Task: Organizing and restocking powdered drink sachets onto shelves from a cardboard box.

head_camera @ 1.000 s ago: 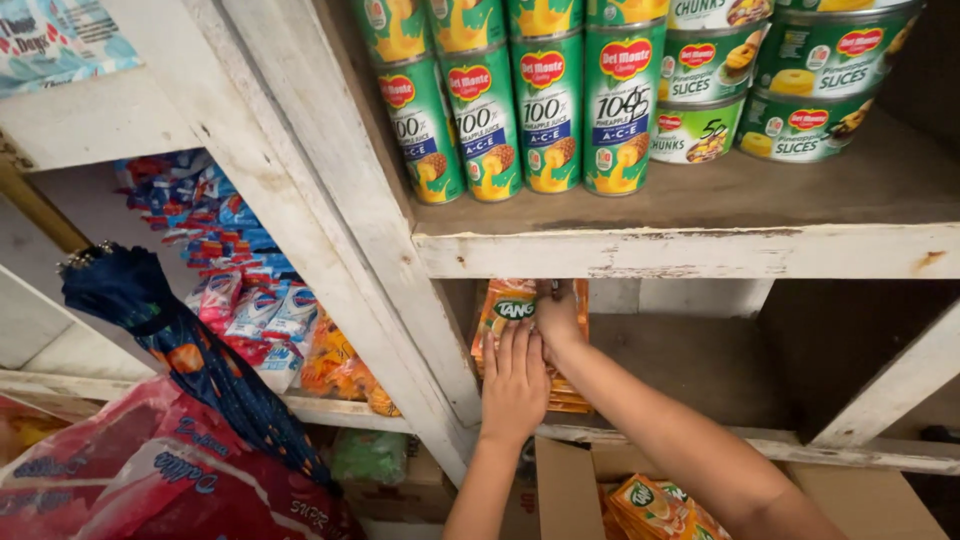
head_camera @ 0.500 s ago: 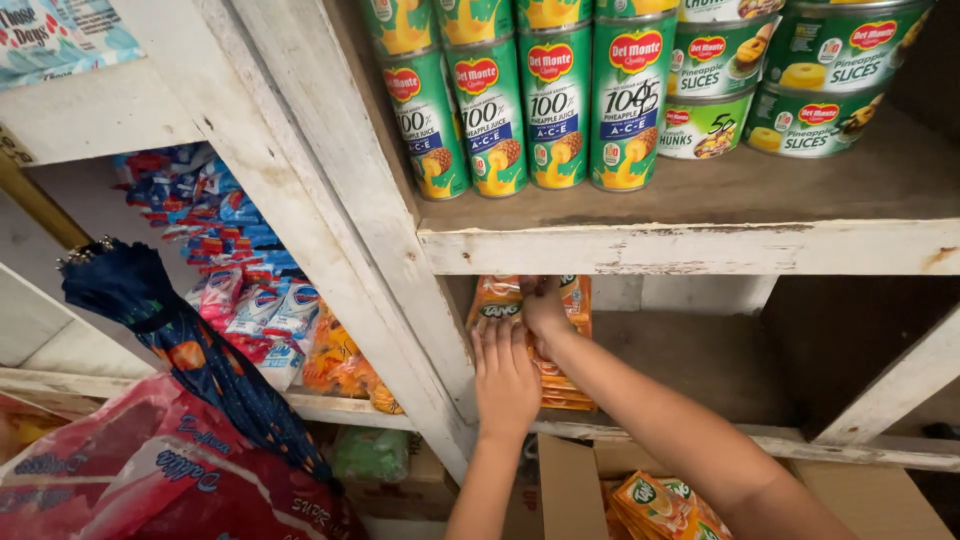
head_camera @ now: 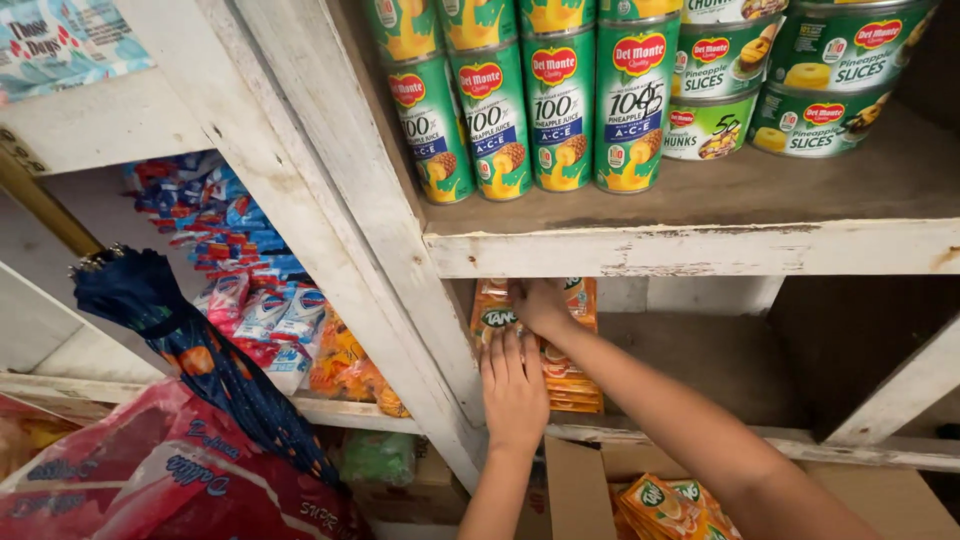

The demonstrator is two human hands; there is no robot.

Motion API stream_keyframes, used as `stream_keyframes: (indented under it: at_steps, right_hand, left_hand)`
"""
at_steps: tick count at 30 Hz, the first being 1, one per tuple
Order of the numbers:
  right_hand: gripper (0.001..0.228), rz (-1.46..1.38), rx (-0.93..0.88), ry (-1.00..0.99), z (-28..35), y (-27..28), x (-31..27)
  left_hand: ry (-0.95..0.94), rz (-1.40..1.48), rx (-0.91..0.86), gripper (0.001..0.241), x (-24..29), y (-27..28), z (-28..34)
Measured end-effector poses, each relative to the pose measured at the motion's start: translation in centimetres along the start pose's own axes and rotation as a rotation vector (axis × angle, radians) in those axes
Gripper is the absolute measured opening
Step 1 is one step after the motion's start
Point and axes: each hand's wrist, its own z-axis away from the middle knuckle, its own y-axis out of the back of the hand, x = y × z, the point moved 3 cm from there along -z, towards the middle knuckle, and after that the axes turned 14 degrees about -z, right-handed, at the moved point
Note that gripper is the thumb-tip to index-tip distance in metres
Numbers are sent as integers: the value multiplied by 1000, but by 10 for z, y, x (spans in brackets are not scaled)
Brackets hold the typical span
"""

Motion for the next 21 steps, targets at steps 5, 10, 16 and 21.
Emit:
stream_keyframes:
  at_steps: [5,10,16,21]
  right_hand:
    - [28,-92,-177,0,-5,9,-20]
    - [36,-133,-390,-16,-9,17,-19]
    - [38,-174,-464,-56,-11,17,-12]
    - [40,-373,-241,-70,-11,-20,46]
  left_hand:
    - [2,39,31,51,-1,0,0]
    - [13,133,-37,55,3,8,-2]
    - [-8,168,-39,54,3,16,-4]
    - [-10,255,-6,53,0,30,-17]
